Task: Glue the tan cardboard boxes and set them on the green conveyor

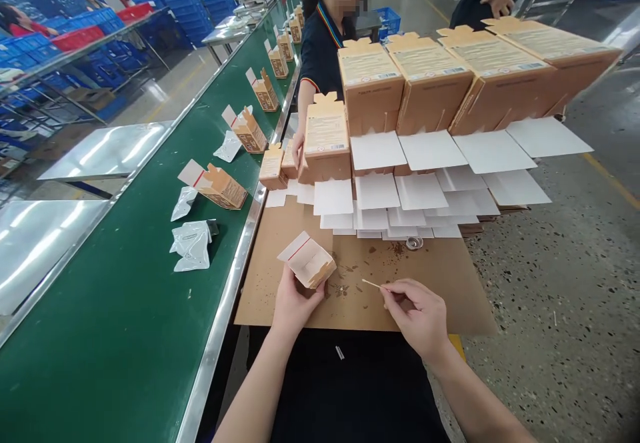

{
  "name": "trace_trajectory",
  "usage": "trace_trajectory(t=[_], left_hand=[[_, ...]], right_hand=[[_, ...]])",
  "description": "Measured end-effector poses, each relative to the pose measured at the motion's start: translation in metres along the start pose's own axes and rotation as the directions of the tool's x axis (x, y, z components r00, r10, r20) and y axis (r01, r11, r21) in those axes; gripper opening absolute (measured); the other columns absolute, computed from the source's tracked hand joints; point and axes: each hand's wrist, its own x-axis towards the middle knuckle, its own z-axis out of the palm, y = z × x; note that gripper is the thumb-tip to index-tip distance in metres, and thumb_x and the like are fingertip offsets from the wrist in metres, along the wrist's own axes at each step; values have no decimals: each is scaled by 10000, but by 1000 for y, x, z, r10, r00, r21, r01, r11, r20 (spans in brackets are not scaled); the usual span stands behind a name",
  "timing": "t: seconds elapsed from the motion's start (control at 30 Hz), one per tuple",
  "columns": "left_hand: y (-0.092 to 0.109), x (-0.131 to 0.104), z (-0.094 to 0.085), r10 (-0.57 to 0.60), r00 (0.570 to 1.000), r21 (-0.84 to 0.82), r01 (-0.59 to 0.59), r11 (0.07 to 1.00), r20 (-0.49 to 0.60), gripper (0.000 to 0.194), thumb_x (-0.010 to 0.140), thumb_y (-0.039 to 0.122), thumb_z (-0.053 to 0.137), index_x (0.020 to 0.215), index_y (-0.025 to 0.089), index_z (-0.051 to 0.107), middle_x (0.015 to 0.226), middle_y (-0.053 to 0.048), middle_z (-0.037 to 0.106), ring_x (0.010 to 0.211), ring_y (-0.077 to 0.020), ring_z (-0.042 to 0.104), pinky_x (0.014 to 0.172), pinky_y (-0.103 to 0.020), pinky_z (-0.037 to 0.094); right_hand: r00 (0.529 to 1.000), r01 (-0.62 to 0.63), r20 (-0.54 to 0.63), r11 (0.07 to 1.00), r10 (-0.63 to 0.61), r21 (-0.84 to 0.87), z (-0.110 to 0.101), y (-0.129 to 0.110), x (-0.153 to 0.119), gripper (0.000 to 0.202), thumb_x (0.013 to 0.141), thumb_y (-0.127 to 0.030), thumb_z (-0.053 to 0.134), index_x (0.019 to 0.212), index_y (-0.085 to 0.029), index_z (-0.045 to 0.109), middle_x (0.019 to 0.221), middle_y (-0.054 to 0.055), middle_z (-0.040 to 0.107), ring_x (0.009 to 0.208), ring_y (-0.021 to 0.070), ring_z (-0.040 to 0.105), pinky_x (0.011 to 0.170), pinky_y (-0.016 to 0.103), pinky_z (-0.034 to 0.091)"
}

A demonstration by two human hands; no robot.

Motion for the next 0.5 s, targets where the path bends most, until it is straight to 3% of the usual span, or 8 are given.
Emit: trace_trajectory(t=[0.07, 0.13, 0.2, 0.27, 0.33, 0.4, 0.47, 0.5], left_hand=[[-5, 6, -2, 18, 1000, 13, -18, 1000, 5, 645, 889, 501, 955, 1451, 289, 722, 1382, -138, 867, 1286, -379, 876, 1085, -499, 725], [-11, 15, -15, 26, 999, 68, -24, 997, -38, 660, 834, 517, 957, 1399, 274, 721, 1335, -140, 870, 1262, -401, 879, 1071, -525, 732], [-17, 23, -43, 23, 989, 169, 3, 986, -149, 676, 772, 535, 950, 1346, 268, 712, 1286, -129, 865, 1243, -431, 876, 1080, -573, 733], [-25, 27, -83, 3, 958, 276, 80, 958, -286, 699, 720, 554, 949, 1309, 273, 697, 1269, -114, 849, 1252, -463, 861, 1100, -635, 727], [-33, 26, -127, -55, 901, 316, 207, 926, -429, 731, 655, 553, 983, 1259, 286, 669, 1266, -106, 829, 1287, -495, 842, 1136, -695, 714], [-43, 23, -166, -144, 812, 245, 333, 911, -566, 773, 583, 512, 1025, 1207, 300, 620, 1263, -104, 814, 1343, -513, 827, 1217, -736, 680], [-55, 22, -191, -231, 731, 87, 370, 925, -642, 824, 545, 446, 1031, 1219, 307, 578, 1307, -113, 807, 1424, -503, 810, 1316, -735, 629], [-61, 24, -199, -261, 713, 17, 357, 934, -651, 843, 545, 422, 1023, 1245, 308, 568, 1340, -119, 804, 1462, -490, 801, 1352, -724, 607]], right_hand=[[1000, -12, -8, 1000, 12, -5, -7, -3, 0, 208, 1165, -282, 822, 989, -315, 927, 786, 16, 856, 638, 210, 803, 614, 326, 736], [1000, -8, -14, 1000, 8, -5, -13, -6, 2, 225, 1180, -338, 824, 986, -310, 936, 773, 20, 856, 626, 213, 804, 602, 331, 743], [1000, 7, -29, 1000, -7, 0, -18, -7, 5, 222, 1178, -349, 836, 989, -300, 942, 764, 14, 856, 612, 206, 804, 591, 319, 741], [998, 22, -57, 1000, -22, 2, -23, -6, 6, 198, 1158, -328, 862, 982, -295, 947, 754, 7, 858, 594, 197, 805, 584, 298, 737], [996, 26, -83, 1000, -27, -6, -27, -5, 7, 184, 1136, -312, 884, 966, -294, 951, 738, 5, 856, 573, 194, 807, 571, 280, 732], [995, 22, -95, 1000, -22, -11, -28, -4, 7, 178, 1120, -317, 897, 952, -295, 954, 724, 8, 853, 553, 198, 805, 545, 273, 723], [996, 11, -90, 1000, -12, -5, -26, -3, 8, 187, 1113, -337, 903, 939, -296, 956, 722, 15, 854, 540, 206, 801, 520, 277, 715], [997, 6, -82, 1000, -6, 1, -24, -2, 8, 197, 1113, -354, 903, 932, -298, 957, 721, 18, 855, 536, 210, 801, 513, 281, 715]])
